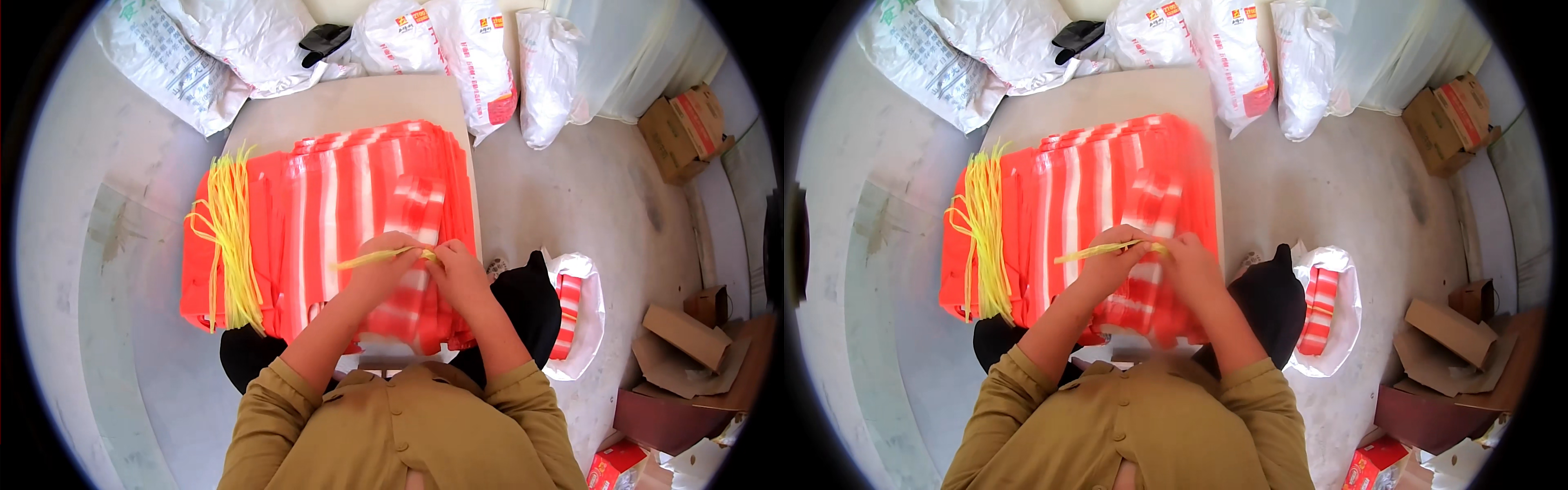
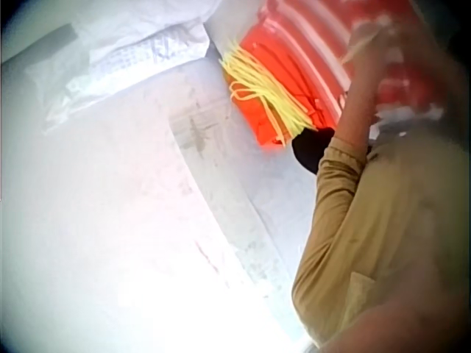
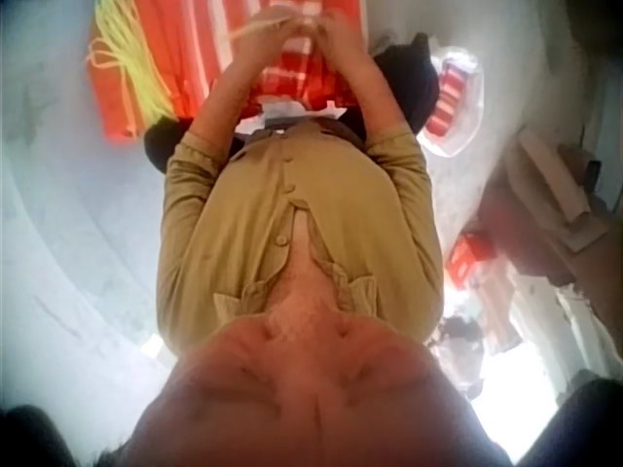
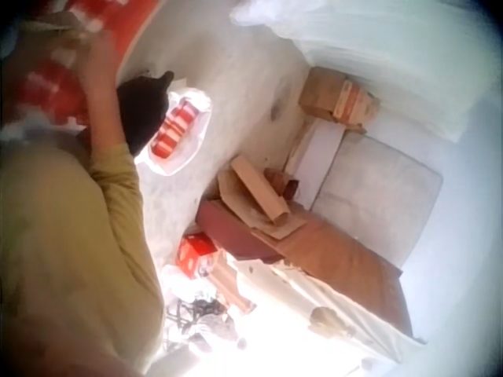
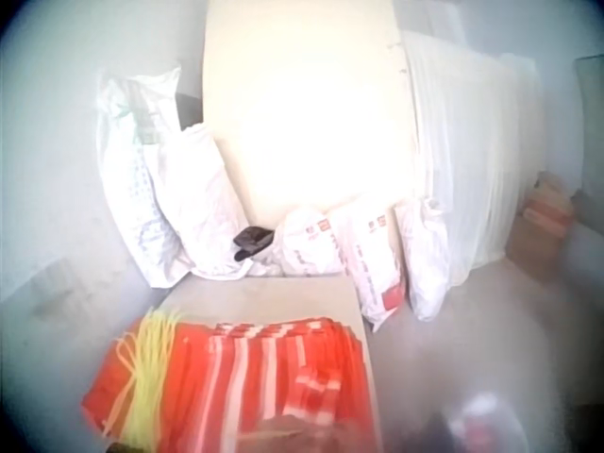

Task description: The person sits on the floor and repeatedly folds stacks of red and white striped plastic bags. They then tie each folded stack with a yellow string and place the finished bundles into a white plastic bag on the floor.

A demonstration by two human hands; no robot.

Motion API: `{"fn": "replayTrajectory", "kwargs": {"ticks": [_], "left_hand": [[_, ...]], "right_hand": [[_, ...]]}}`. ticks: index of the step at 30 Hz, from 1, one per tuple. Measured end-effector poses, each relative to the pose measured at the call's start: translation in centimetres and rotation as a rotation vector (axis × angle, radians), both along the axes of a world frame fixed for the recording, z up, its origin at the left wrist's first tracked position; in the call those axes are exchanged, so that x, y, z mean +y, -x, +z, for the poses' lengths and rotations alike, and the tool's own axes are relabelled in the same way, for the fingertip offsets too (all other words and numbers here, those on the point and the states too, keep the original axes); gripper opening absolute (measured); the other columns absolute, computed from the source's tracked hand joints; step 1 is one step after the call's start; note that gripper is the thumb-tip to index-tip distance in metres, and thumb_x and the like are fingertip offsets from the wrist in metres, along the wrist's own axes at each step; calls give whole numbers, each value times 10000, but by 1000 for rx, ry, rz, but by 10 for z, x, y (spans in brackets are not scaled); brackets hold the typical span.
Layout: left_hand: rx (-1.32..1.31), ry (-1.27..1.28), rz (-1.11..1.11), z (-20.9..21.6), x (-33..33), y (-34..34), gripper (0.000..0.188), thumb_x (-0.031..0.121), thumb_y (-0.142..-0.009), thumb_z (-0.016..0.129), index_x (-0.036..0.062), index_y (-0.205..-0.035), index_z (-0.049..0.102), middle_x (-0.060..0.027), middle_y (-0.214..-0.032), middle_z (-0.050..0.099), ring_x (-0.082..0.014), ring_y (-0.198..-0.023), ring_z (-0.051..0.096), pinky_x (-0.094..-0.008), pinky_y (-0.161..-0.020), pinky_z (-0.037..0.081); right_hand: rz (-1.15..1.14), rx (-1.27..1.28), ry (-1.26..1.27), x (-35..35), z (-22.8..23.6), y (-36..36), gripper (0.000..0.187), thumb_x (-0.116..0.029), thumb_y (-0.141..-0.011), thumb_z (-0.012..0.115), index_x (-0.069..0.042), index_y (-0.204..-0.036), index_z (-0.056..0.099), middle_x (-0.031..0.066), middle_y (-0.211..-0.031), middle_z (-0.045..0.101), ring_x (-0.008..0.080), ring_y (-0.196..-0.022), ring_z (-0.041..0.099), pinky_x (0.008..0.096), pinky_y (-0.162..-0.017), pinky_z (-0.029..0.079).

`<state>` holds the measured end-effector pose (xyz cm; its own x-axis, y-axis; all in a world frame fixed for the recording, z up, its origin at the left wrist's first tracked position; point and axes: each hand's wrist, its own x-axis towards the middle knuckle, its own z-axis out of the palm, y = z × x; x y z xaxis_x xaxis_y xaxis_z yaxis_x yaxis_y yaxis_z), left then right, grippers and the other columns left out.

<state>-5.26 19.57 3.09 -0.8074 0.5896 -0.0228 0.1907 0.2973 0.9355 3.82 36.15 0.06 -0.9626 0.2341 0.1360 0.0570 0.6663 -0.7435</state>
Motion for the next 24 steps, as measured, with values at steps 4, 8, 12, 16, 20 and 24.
{"fn": "replayTrajectory", "kwargs": {"ticks": [4, 8, 12, 16, 20, 24], "left_hand": [[22, 13, -5, -10, -2, 1, 98, 81, -979, 717, 11, -1045, 730, -44, -930, 665, -123, -847, 597, -283, -749, 498], [-44, 12, 8, -10, -2, 1, 95, 77, -979, 713, 11, -1044, 731, -43, -932, 666, -117, -850, 597, -282, -750, 498], [-39, -1, -9, -9, 0, 1, 95, 76, -980, 709, 11, -1047, 728, -43, -938, 672, -116, -850, 597, -282, -751, 500], [-75, -48, 1, -12, 0, -1, 90, 72, -978, 710, 11, -1042, 727, -45, -938, 675, -117, -849, 599, -282, -753, 502], [19, -12, 24, -18, 1, 2, 83, 75, -975, 719, 11, -1028, 723, -52, -929, 676, -122, -843, 602, -286, -745, 502], [180, -31, 155, -39, -3, 13, 90, 86, -973, 730, 5, -1008, 717, -59, -903, 674, -130, -826, 608, -292, -721, 498]], "right_hand": [[5, -99, -49, 2, 2, -2, 213, -160, -959, 661, -68, -1135, 739, 193, -990, 717, 398, -950, 686, 460, -832, 551], [-48, -91, 139, 5, -3, -7, 211, -171, -963, 663, -64, -1124, 747, 188, -967, 726, 386, -920, 699, 437, -834, 559], [-85, -70, 328, 10, -27, -5, 217, -164, -957, 690, -40, -1126, 743, 176, -987, 735, 346, -900, 714, 404, -826, 558], [-61, -8, 388, 15, -41, -4, 226, -153, -949, 712, -23, -1133, 736, 172, -1000, 735, 322, -899, 716, 387, -815, 555], [-101, -25, 521, 15, -42, -4, 194, -132, -938, 713, -23, -1097, 742, 170, -984, 721, 314, -934, 709, 372, -833, 552], [-121, -74, 206, 19, -23, -9, 168, -162, -923, 706, -39, -1029, 749, 163, -1002, 726, 349, -952, 706, 418, -834, 559]]}}
